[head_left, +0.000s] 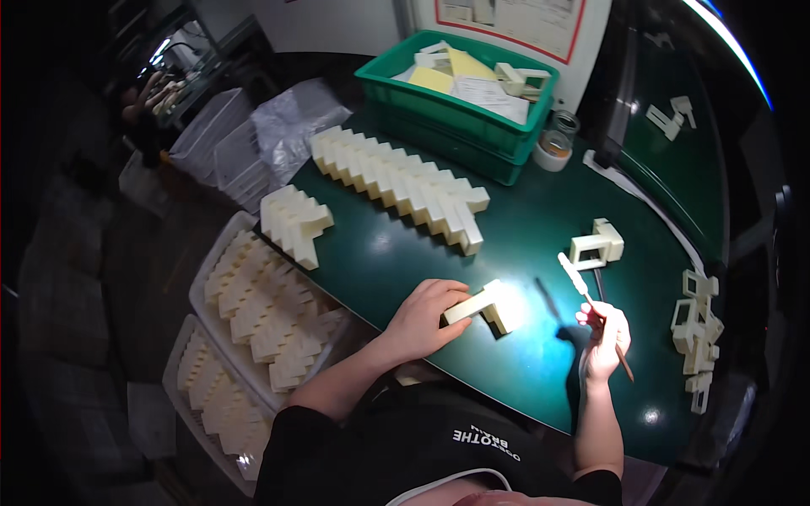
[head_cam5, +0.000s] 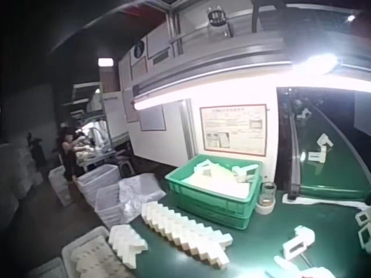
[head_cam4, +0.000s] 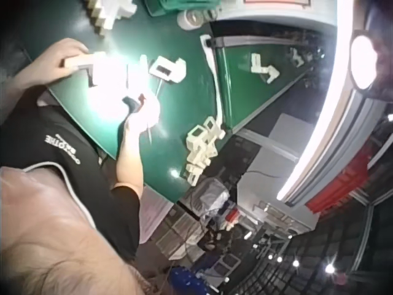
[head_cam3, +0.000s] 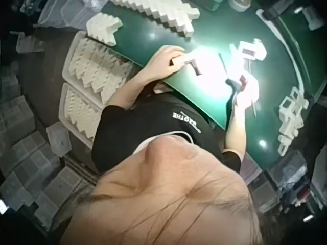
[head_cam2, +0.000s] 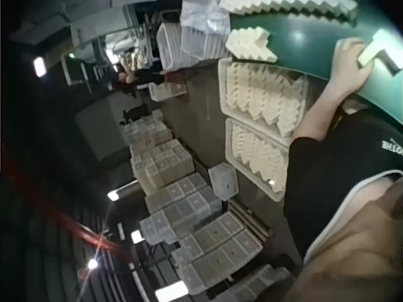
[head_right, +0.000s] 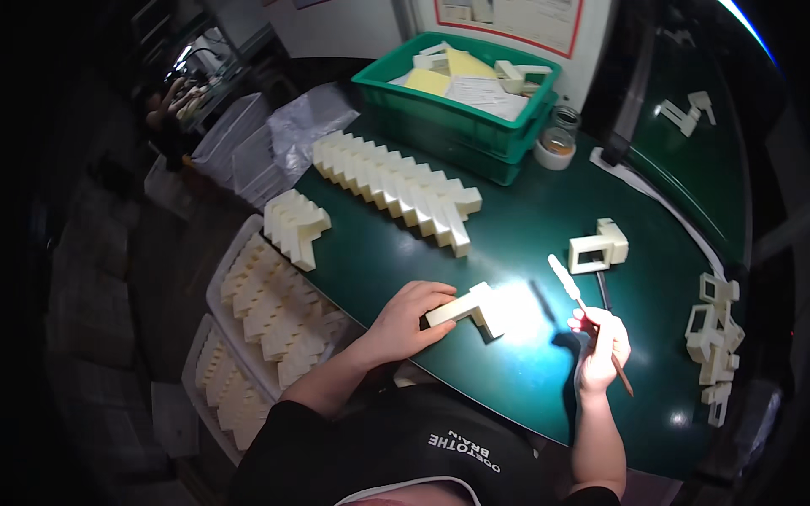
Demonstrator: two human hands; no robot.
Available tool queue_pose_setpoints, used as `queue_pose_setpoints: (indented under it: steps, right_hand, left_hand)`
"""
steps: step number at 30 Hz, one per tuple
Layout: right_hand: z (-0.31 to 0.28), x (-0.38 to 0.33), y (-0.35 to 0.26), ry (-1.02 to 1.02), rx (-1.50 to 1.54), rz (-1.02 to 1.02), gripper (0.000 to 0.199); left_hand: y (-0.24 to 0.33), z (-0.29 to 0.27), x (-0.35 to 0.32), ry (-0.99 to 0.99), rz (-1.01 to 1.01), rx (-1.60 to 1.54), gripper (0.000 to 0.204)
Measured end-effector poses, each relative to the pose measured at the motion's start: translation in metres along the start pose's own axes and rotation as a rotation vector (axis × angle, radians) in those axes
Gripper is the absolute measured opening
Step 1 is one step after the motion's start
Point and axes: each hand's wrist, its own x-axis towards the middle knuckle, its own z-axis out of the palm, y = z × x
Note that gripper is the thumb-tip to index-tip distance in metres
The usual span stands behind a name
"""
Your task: The person trims plastic components using a craft knife, cleans stacks of them with an air nozzle, and packs them into storage bins. The person then walks over to point at items in another crate before returning to trim more components.
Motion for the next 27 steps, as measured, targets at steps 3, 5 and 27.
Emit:
queue_pose_setpoints:
  steps: [3,5,27]
  right_hand:
    - [-0.001,0.0,0.007,-0.048,-0.035,0.051,0.029]
    - [0.001,0.002,0.011,-0.051,-0.063,0.048,0.029]
    - [0.011,0.135,0.0,-0.69,-1.391,-0.459,0.037]
  left_hand:
    - [-0.011,-0.027,-0.026,-0.096,-0.387,-0.233,0.023]
    - [-0.042,-0.022,-0.06,0.085,-0.464,-0.76,0.017]
    - [-0.015,-0.028,-0.069,0.571,-0.127,-0.496,0.03]
